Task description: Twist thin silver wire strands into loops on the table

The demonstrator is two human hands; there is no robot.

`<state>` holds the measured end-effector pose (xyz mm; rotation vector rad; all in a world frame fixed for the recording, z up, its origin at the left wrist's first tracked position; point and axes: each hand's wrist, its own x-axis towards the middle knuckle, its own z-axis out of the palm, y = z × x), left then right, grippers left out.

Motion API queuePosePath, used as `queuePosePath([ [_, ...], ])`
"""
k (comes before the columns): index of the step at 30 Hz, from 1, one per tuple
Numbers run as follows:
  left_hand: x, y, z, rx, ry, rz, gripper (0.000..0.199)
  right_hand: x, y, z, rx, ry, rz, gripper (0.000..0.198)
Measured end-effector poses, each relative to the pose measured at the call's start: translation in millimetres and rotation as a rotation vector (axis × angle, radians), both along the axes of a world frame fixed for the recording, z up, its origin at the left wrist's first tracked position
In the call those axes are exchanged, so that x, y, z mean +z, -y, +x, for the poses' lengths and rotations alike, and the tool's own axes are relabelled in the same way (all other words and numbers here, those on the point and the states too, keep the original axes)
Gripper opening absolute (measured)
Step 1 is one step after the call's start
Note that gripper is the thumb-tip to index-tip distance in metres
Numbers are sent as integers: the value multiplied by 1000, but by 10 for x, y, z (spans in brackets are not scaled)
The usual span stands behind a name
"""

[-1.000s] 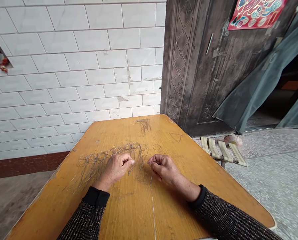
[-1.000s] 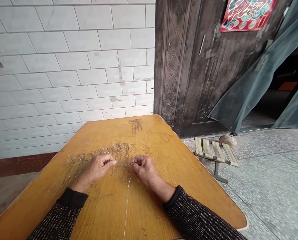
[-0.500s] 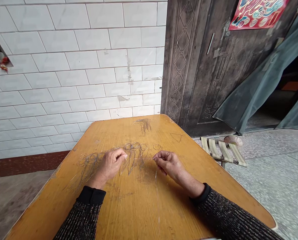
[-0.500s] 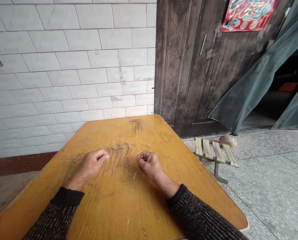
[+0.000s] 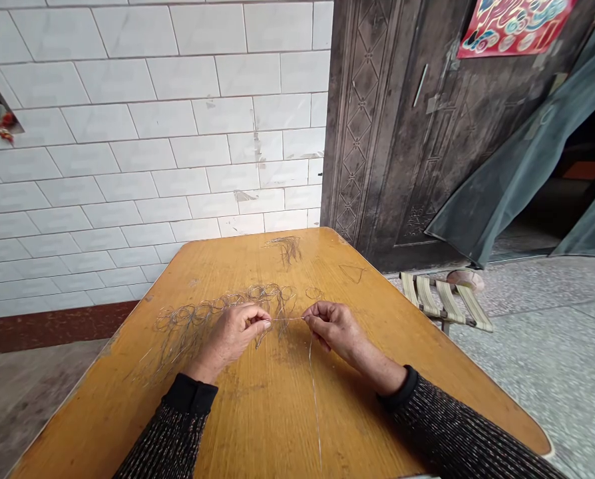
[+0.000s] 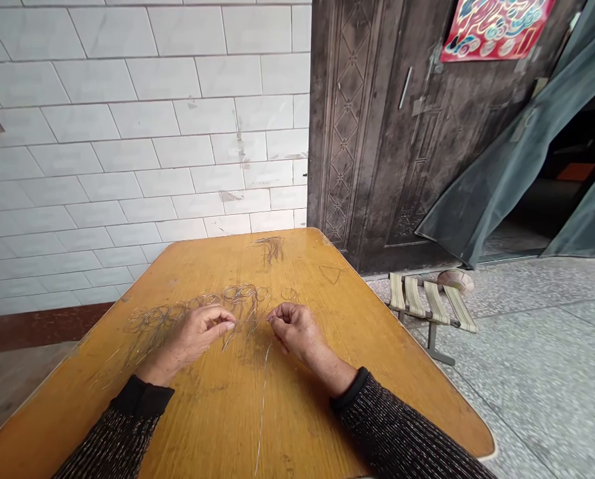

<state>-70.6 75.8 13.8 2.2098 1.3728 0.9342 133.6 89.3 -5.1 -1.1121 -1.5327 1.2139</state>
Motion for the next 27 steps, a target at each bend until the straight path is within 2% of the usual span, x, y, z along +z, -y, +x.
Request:
queuePosePath([
  [5,-5,-11,-2,4,161,-62,8,6,-2,-5,-1,2,-1,10],
  [8,5,-5,6,11,191,-80,10,7,-6,-11,10,-4,-7,11],
  [20,49,11,-14,-33,87,-74,14,79,55,-33,-4,16,-33,7],
  [27,56,0,-11,-14,105,-92,17,5,41,-40,38,-7,0,6],
])
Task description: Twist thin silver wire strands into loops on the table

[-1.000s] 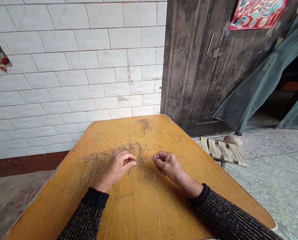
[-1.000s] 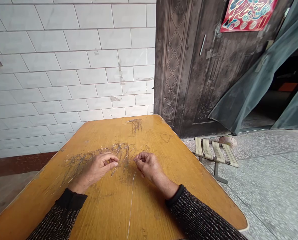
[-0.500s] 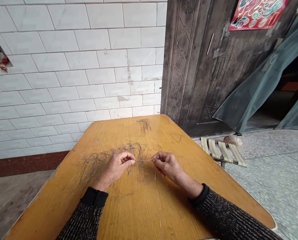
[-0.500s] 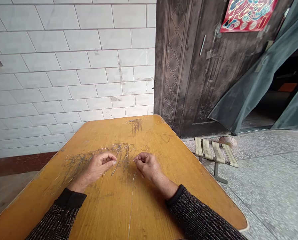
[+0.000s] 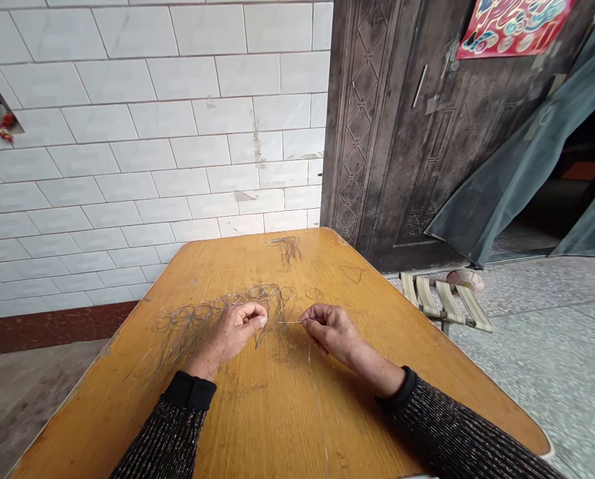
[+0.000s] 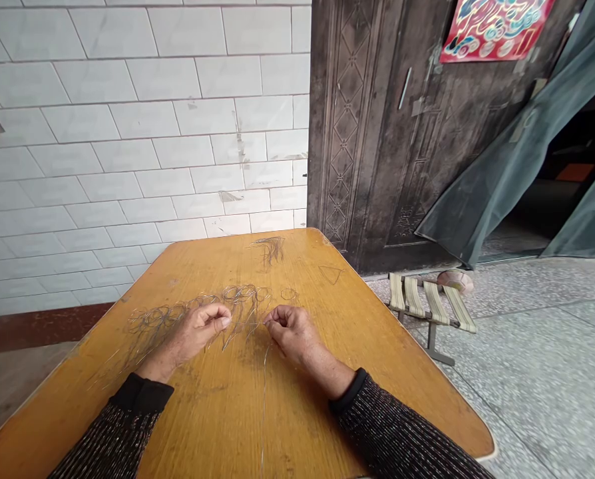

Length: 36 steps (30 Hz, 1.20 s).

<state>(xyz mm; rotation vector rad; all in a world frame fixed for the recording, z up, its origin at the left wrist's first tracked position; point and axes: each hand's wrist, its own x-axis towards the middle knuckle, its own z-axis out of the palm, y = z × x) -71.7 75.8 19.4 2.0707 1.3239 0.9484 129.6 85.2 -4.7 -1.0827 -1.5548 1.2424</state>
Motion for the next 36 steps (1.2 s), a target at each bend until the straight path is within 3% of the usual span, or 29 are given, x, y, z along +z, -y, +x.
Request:
queuePosePath([
  [6,-20,-15,-54,30,167,-48,17,-30,-10,14,11,6,10,7],
  [13,-36,-58,-187,234,406,-88,19,13,-83,106,-103,-5,96,12],
  [21,-44,182,290,-47,351,-506,28,-37,-60,48,-163,16,230,19],
  [25,-134,246,497,-124,418,-619,27,-81,-71,28,-190,92,305,19],
  [31,-265,218,581,-120,502,-632,24,-113,-73,4,-171,108,288,20],
  [36,-247,150,461,-38,625,-512,25,-64,-40,14,-104,79,236,30],
])
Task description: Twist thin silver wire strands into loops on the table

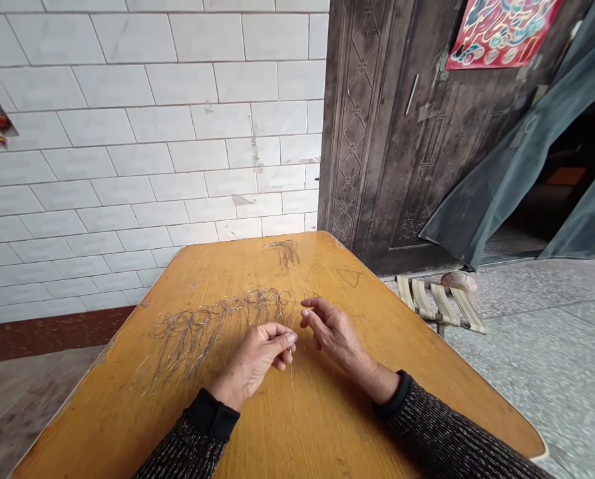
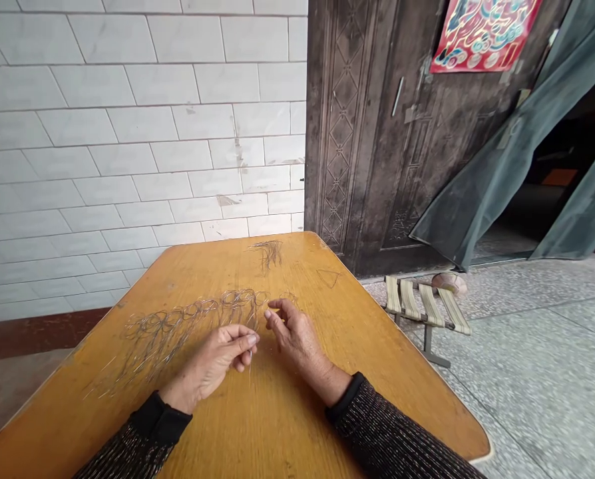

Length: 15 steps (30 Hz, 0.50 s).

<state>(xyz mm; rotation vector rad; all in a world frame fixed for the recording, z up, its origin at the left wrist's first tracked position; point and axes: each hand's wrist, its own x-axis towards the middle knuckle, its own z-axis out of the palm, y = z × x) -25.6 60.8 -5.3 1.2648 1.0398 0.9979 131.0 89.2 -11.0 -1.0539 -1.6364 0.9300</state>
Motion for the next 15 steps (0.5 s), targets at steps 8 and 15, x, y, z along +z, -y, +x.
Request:
queuePosePath([
  [8,153,-36,-141,202,132,95,28,17,242,-146,433,125,-271,26],
  [15,122,-81,-198,230,265,58,27,-74,256,-182,454,76,-291,17],
])
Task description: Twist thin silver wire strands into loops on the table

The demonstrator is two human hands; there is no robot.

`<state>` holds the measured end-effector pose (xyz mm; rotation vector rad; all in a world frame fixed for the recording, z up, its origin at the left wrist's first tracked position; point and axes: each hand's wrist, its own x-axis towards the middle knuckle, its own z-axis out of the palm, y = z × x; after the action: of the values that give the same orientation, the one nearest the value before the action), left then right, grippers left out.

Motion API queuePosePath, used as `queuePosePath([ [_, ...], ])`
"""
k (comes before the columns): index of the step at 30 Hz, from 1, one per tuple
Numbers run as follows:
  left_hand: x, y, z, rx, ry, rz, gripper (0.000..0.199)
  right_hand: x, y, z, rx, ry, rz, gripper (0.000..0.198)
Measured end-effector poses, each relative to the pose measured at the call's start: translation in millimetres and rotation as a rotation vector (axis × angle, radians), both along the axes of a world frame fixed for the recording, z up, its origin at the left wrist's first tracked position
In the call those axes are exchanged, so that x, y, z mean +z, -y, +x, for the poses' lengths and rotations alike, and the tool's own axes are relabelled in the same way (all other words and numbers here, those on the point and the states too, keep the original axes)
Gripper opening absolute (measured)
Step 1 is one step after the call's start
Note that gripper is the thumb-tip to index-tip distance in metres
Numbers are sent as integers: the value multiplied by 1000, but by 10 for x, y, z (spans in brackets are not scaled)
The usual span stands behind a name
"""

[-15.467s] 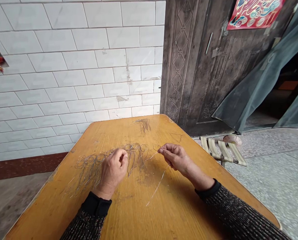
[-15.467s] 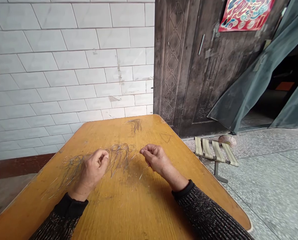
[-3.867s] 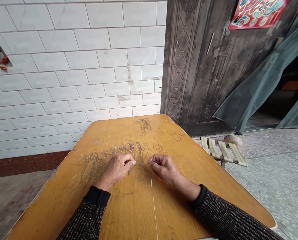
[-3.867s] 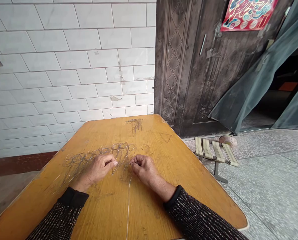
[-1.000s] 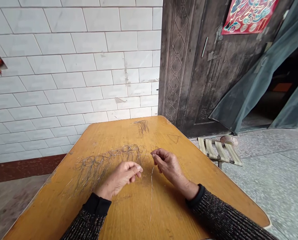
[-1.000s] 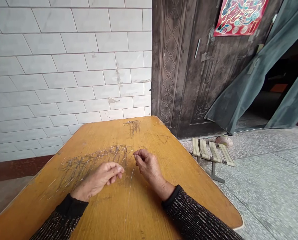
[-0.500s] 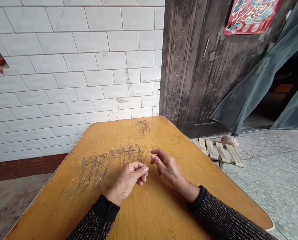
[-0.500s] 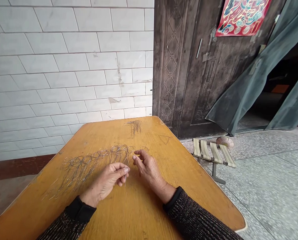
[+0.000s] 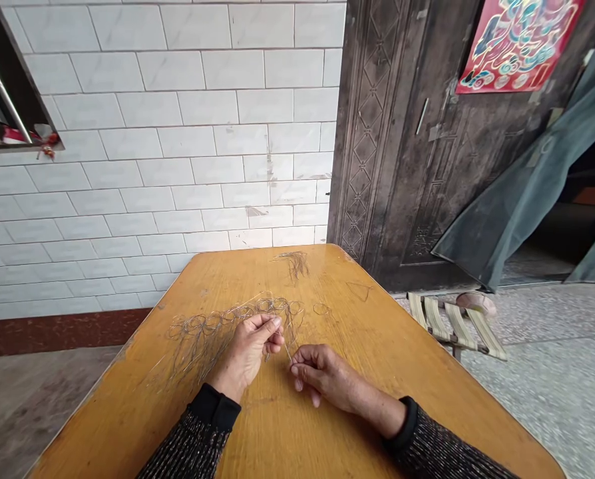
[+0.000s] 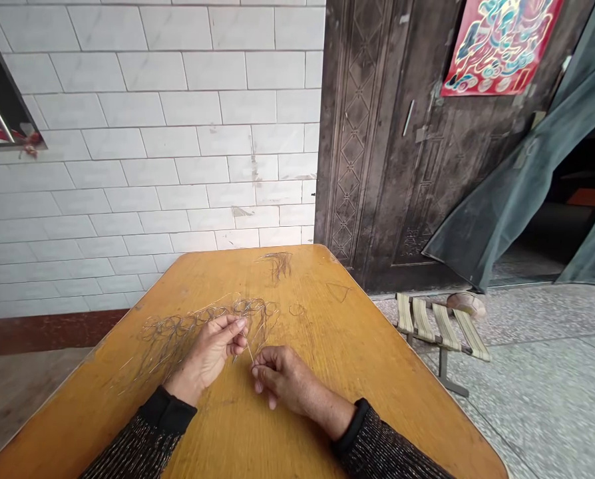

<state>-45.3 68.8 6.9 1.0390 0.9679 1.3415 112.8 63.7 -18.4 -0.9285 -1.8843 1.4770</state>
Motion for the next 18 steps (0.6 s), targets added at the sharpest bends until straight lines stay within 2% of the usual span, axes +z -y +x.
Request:
queuePosePath([
  [6,-26,-48,-53,-55,188,-45,32,36,40,-23,3,-17,-36,14],
  [18,-32,-86,-67,-2,211,12,26,-47,18,-30,-7,-66,-42,16],
])
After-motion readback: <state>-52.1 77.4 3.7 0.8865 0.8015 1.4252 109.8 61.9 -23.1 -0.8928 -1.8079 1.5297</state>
